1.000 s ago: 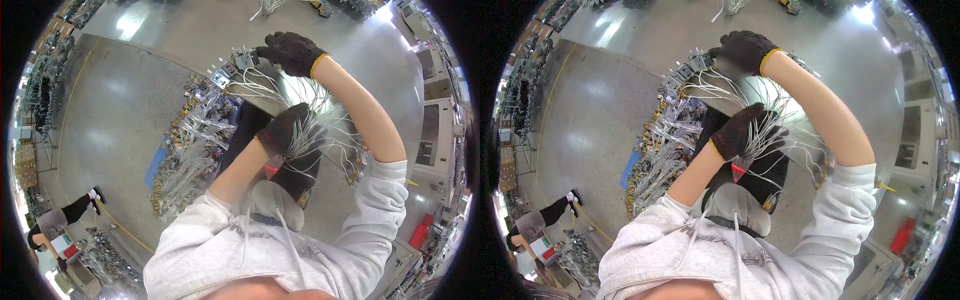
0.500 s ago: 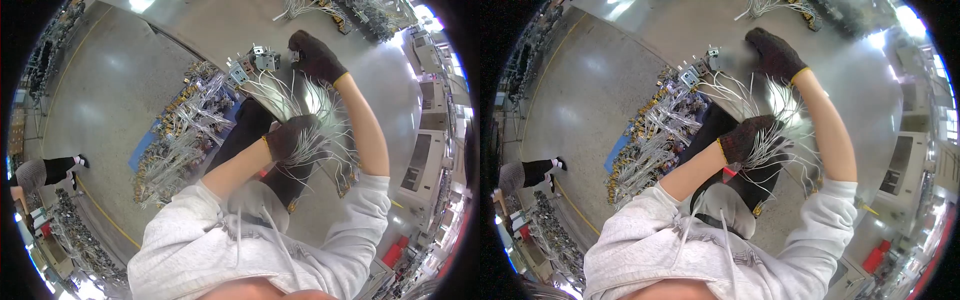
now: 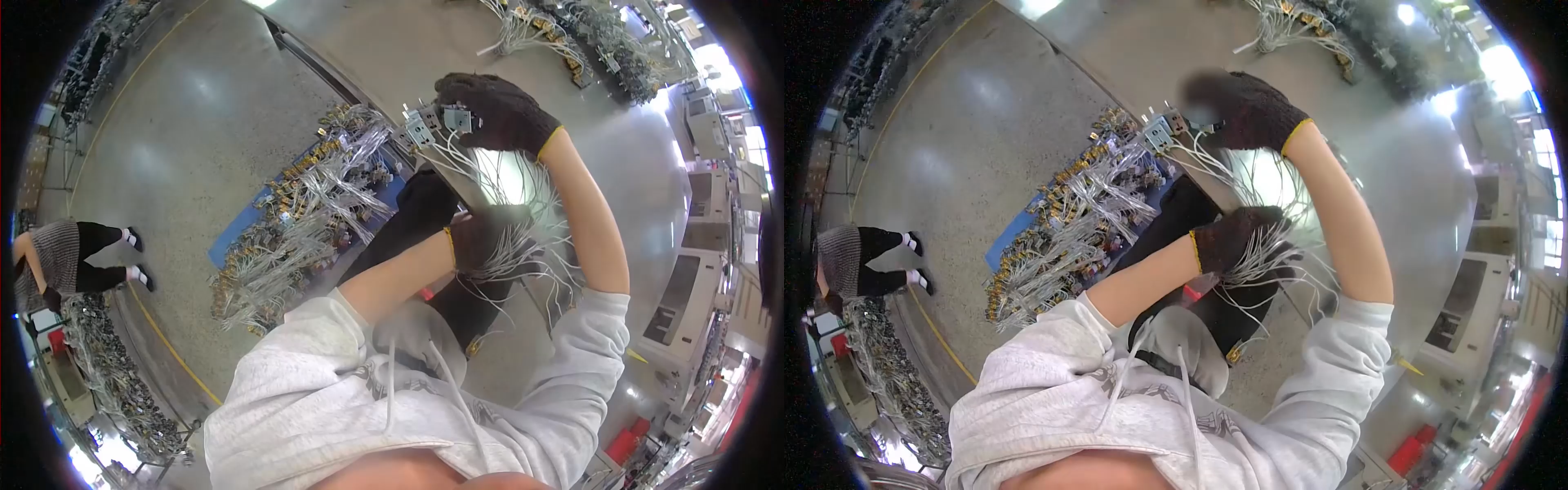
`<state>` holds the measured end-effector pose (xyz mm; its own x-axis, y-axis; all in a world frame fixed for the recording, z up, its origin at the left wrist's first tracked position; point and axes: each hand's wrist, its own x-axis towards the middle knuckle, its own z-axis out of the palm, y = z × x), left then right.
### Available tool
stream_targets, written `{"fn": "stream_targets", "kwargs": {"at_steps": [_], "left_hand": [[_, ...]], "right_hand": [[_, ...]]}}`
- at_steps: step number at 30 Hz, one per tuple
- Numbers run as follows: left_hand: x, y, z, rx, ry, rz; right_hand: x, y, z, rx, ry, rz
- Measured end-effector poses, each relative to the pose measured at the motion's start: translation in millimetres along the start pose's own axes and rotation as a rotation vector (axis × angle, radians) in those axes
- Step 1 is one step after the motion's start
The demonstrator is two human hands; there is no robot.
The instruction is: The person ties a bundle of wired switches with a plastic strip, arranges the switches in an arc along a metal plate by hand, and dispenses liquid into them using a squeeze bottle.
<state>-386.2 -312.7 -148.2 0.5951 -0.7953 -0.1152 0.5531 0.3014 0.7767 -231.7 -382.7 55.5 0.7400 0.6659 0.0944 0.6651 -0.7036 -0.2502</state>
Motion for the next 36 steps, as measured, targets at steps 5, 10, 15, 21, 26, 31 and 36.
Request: {"fn": "stream_targets", "kwargs": {"at_steps": [5,10,15,21,26,31,36], "left_hand": [[-19,60,12,-0.904,-0.090,-0.459],[-23,71,13,-0.608,-0.230,-0.320],[-13,32,-12,-0.762,-0.253,-0.401],[-107,98,-37,0.816,0.583,0.474],[-91,153,-71,0.805,0.959,0.634],[-61,194,-78,1.519,0.920,0.797],[-26,207,-93,1.132,0.495,0.669]], "right_hand": [[4,-10,-14,-0.088,0.071,-0.092],[7,-15,-11,0.013,0.070,-0.031],[3,-4,-14,-0.028,0.082,-0.025],[-30,15,-14,-0.061,0.026,0.203],[-50,21,5,0.023,0.166,0.198],[-61,-1,5,-0.209,0.419,0.088],[-61,-3,1,-0.114,0.368,0.102]]}}
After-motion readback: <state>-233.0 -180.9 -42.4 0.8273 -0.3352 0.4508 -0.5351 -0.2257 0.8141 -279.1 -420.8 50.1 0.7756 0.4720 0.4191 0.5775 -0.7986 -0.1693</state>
